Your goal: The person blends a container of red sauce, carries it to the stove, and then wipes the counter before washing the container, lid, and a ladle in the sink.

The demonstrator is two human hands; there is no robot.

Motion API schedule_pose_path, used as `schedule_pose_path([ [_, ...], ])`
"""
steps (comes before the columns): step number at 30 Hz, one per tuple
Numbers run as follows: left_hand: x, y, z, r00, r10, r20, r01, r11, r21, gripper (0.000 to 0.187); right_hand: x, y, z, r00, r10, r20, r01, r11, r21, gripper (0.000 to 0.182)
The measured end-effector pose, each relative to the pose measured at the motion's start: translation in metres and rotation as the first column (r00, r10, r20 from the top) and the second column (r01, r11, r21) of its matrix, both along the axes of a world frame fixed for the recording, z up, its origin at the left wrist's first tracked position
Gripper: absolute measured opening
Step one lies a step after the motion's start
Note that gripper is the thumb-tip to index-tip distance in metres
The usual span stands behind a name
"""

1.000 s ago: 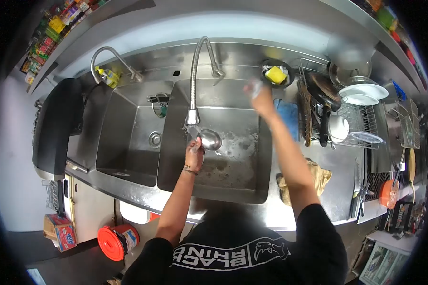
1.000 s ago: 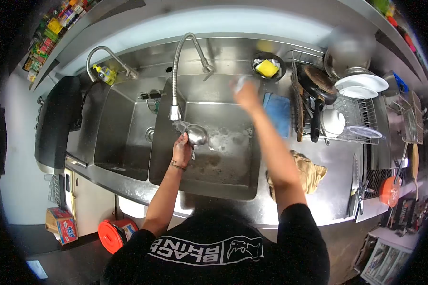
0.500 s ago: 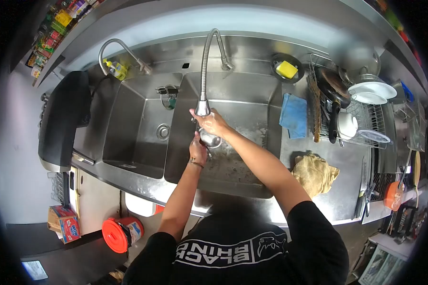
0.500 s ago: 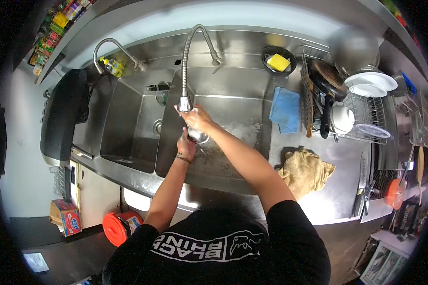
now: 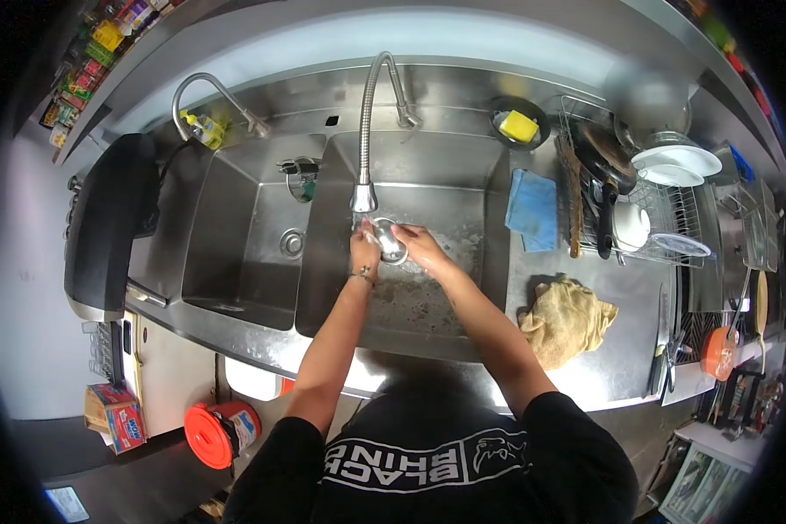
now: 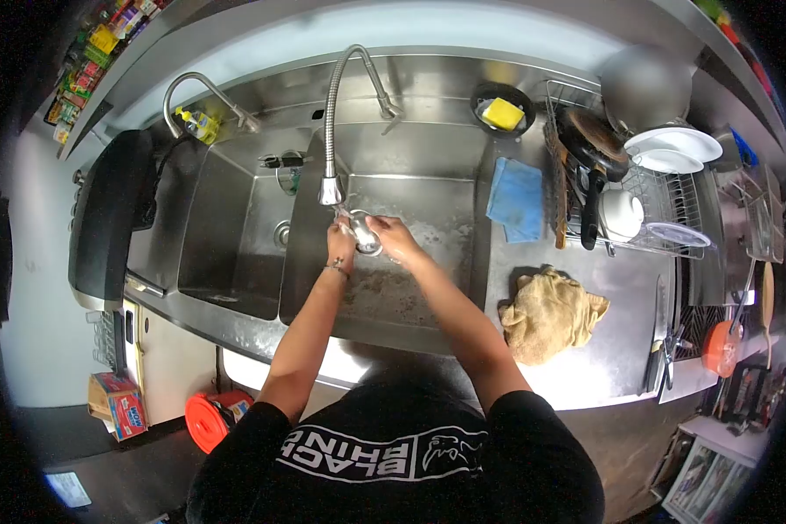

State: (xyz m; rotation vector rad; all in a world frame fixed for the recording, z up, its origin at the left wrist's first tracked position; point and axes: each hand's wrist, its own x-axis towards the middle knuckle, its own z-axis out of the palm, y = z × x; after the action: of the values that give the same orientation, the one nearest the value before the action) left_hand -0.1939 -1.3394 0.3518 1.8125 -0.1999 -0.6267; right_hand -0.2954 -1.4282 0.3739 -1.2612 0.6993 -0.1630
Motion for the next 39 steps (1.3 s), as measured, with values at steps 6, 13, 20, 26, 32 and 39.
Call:
schedule_pose_path([
  [6,-0.008,-0.019,0.009,0.910,-0.236,0.342,0.189,0.968,0.164,0.051,0.006,-0.004,-0.007,0.991,0.021,0.134,-0.026,0.999,0.039,0.029],
  [13,0.025,-0.005,0.017,0.831,-0.381,0.404,0.237,0.901,0.363,0.035,0.005,-0.019,0.040,0.949,0.314,-0.020,-0.304,0.899,-0.315,0.026],
  [20,0.017,0.019,0.054,0.951,-0.230,-0.209,0.215,0.972,-0.095,0.028,0.030,-0.017,0.050,0.965,0.262,0.020,-0.214,0.828,-0.519,0.022],
  [26,0.022,0.030,0.005,0.876,-0.200,-0.439,0.011,0.917,-0.398,0.023,0.038,-0.013,0.065,0.887,0.461,0.008,-0.397,0.772,-0.497,0.023],
  [32,0.017,0.025,-0.005,0.936,-0.248,-0.248,0.180,0.947,-0.264,0.027,0.044,-0.001,0.068,0.941,0.328,-0.084,-0.321,0.784,-0.531,0.032],
  [39,0.003,0.018,0.004,0.957,-0.287,0.043,0.289,0.955,-0.061,0.026,0.039,-0.004,0.069,0.952,0.303,-0.042,-0.283,0.823,-0.493,0.030],
])
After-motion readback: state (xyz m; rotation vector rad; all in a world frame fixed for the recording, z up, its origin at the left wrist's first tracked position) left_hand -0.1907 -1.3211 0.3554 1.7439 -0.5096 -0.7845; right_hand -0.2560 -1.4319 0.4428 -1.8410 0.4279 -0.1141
